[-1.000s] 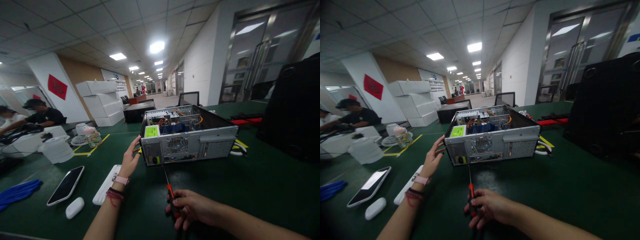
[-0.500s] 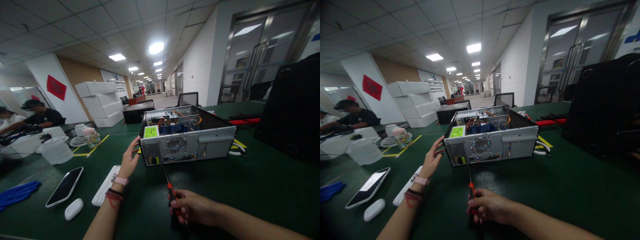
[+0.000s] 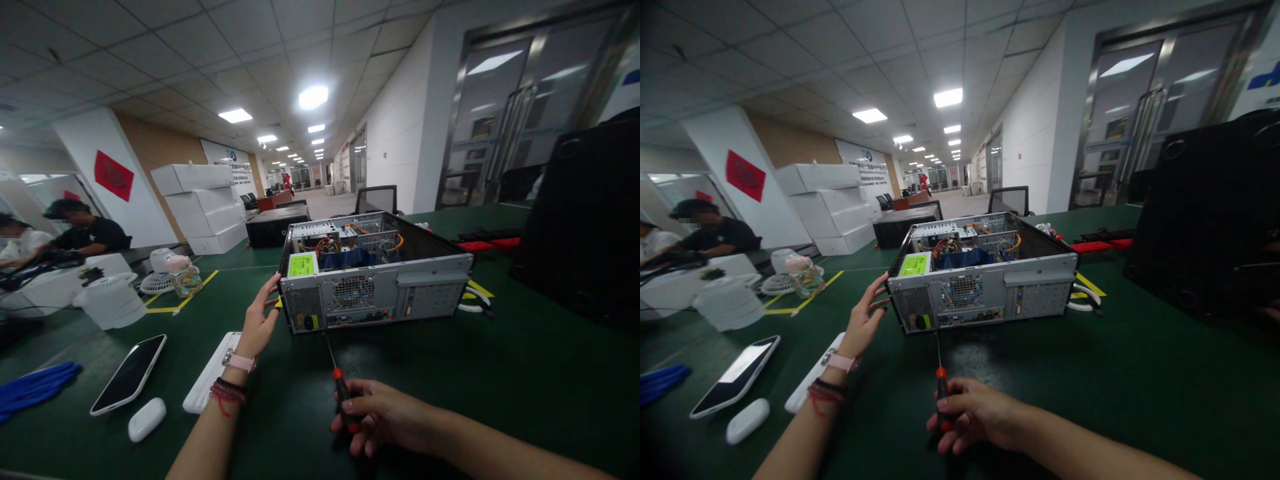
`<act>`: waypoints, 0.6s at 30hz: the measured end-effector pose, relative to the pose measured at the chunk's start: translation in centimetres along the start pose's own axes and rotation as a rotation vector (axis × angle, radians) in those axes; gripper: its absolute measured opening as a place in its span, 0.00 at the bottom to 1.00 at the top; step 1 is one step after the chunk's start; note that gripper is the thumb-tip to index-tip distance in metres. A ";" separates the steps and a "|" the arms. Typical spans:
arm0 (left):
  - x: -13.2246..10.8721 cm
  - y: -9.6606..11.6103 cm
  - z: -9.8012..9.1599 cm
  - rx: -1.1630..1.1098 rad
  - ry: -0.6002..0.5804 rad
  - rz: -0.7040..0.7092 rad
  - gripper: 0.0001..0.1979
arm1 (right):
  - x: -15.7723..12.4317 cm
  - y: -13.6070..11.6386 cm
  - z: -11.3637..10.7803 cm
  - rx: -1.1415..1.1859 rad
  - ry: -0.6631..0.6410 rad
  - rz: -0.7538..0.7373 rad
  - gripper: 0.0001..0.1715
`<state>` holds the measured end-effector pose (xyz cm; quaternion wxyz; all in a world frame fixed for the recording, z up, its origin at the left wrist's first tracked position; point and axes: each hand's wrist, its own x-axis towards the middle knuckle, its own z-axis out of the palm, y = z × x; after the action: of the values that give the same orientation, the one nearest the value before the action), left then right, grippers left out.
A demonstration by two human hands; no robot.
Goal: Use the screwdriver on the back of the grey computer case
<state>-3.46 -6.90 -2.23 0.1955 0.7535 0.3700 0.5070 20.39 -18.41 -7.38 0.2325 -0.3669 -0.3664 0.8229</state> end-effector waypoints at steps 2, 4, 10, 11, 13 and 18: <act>0.0 0.0 0.0 0.000 -0.005 0.003 0.32 | 0.0 -0.1 0.0 0.011 -0.014 -0.007 0.29; 0.0 0.0 0.0 0.001 -0.005 0.001 0.32 | 0.0 0.0 -0.1 0.021 -0.035 -0.005 0.28; 0.0 0.0 0.0 0.011 -0.006 -0.016 0.31 | 0.2 0.2 -0.5 0.057 -0.090 -0.013 0.26; 0.0 0.0 0.0 0.012 -0.006 -0.018 0.31 | 0.2 0.2 -0.5 0.059 -0.095 -0.012 0.26; 0.0 0.1 0.0 0.010 -0.004 -0.018 0.31 | 0.2 0.1 -0.5 0.055 -0.101 -0.012 0.26; 0.1 0.2 0.0 0.015 -0.006 -0.027 0.31 | 0.0 -0.2 -0.2 0.028 -0.047 0.000 0.26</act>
<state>-3.33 -6.94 -2.03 0.1976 0.7514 0.3832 0.4995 20.61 -18.23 -7.36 0.2288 -0.3440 -0.3604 0.8363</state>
